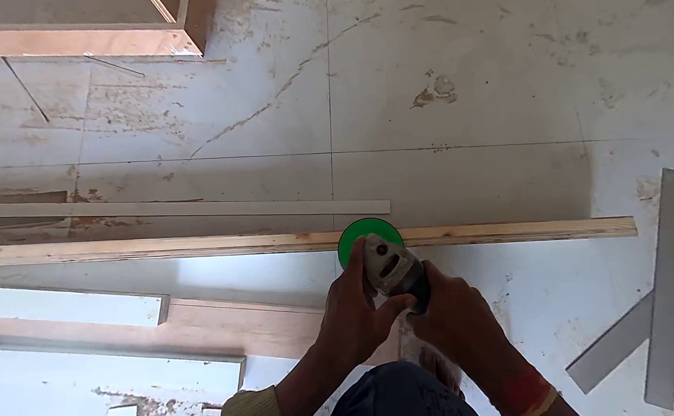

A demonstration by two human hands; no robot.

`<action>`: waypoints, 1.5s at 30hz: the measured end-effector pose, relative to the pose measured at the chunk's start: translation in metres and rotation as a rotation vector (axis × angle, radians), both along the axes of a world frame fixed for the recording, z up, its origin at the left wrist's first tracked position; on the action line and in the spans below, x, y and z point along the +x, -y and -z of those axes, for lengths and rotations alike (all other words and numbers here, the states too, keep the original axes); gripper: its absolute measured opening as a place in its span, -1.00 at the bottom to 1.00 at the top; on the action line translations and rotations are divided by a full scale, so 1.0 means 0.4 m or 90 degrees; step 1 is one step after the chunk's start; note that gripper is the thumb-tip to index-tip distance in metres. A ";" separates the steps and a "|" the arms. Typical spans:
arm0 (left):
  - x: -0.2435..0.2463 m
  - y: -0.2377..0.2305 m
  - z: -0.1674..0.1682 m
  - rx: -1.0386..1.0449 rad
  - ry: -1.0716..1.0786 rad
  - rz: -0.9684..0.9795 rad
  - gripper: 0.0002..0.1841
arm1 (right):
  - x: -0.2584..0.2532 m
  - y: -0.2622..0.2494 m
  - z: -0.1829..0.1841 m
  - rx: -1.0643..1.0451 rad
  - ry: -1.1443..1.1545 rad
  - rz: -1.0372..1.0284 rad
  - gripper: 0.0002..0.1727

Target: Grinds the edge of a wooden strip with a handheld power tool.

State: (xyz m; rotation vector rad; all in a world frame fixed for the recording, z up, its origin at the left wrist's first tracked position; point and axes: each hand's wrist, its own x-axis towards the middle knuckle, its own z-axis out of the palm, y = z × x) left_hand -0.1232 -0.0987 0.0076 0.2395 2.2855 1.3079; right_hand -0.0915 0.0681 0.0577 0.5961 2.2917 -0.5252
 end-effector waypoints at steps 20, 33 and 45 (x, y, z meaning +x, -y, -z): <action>-0.165 0.080 0.131 -0.360 -0.358 0.187 -0.36 | 0.173 -0.284 -0.047 0.108 -0.235 0.178 -0.35; -0.186 0.492 0.006 -0.215 -0.226 0.018 -0.14 | -0.008 0.102 -0.012 -0.027 -0.283 -0.027 -0.42; -0.069 0.515 -0.046 -0.049 -0.030 -0.296 0.03 | -0.237 0.517 -0.026 -0.150 -0.071 -0.271 -0.43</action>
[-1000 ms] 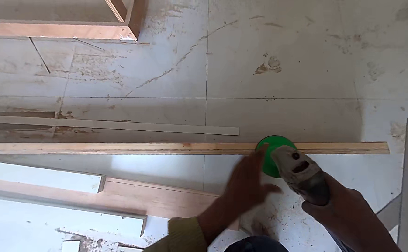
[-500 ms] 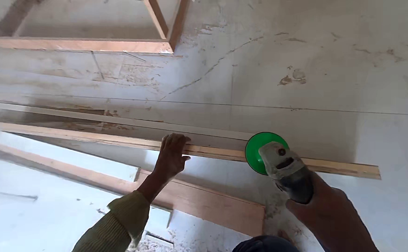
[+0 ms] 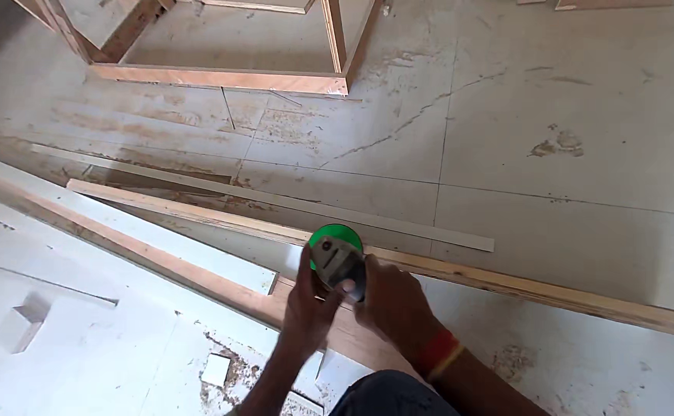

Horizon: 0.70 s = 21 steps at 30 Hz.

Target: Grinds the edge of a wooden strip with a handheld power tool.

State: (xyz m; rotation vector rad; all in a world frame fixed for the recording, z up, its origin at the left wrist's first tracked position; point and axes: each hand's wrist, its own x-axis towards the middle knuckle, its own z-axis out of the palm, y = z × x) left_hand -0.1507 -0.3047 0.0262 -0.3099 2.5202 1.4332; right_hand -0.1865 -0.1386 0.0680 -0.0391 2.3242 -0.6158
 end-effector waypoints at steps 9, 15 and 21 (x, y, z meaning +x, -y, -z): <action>-0.044 -0.004 0.021 -0.057 0.050 0.086 0.06 | 0.000 -0.011 0.018 0.033 0.084 0.035 -0.36; 0.003 -0.126 0.037 -0.091 -0.011 0.158 0.15 | 0.059 -0.127 0.012 0.075 0.122 0.083 -0.40; 0.029 -0.217 0.040 -0.046 0.000 0.194 0.15 | 0.104 -0.214 0.004 0.095 0.148 0.149 -0.43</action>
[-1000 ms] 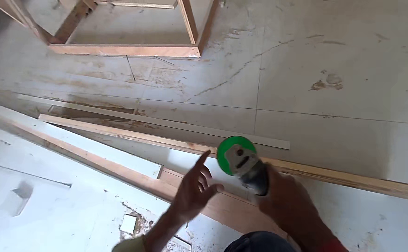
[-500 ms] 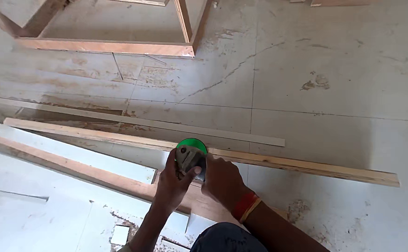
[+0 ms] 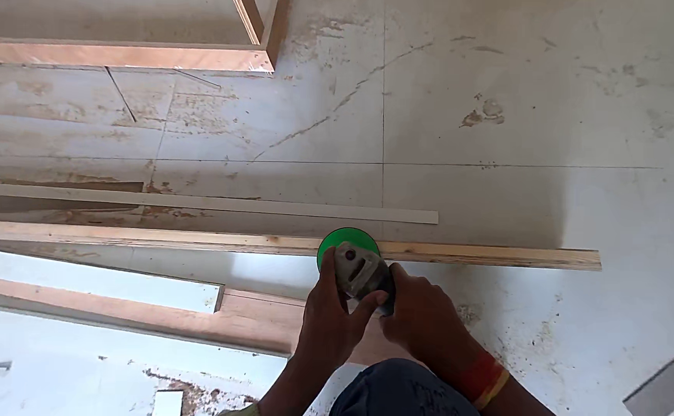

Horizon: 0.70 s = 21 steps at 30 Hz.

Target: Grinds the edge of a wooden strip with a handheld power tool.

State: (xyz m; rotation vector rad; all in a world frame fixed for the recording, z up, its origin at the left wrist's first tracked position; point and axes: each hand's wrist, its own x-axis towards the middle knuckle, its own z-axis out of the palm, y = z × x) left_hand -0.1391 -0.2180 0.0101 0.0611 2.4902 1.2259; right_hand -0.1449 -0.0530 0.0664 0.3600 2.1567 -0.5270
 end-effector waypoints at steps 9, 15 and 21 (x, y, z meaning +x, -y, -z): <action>0.035 -0.108 0.006 0.020 -0.012 0.045 0.16 | 0.066 -0.102 0.006 0.029 -0.026 0.058 -0.45; 0.068 -0.212 0.008 0.042 -0.022 0.080 0.16 | 0.128 -0.193 0.012 0.080 -0.068 0.086 -0.46; 0.090 -0.304 -0.005 0.067 0.014 0.104 0.15 | 0.194 -0.278 0.029 0.113 -0.136 0.116 -0.48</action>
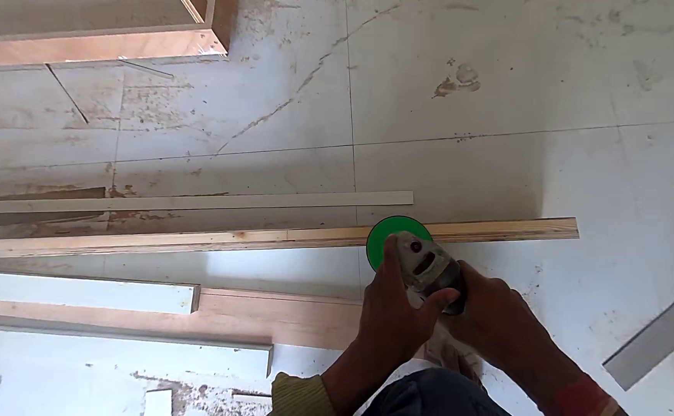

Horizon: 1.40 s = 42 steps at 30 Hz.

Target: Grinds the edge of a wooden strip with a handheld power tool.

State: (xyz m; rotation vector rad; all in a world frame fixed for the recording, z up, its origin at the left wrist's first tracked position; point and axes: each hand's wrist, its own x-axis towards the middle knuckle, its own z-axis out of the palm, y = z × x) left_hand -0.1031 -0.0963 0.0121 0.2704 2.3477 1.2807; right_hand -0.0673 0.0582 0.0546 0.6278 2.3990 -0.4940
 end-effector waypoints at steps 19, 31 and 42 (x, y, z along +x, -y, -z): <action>-0.025 0.096 0.168 -0.434 -0.343 0.282 0.19 | 0.199 -0.282 -0.065 0.118 -0.168 0.145 -0.41; 0.009 0.192 0.036 -0.015 -0.192 0.096 -0.45 | 0.096 -0.059 -0.022 0.007 -0.169 0.051 -0.43; -0.095 0.330 -0.035 -0.094 -0.035 -0.119 0.17 | -0.187 0.264 -0.037 -0.130 0.004 -0.193 -0.45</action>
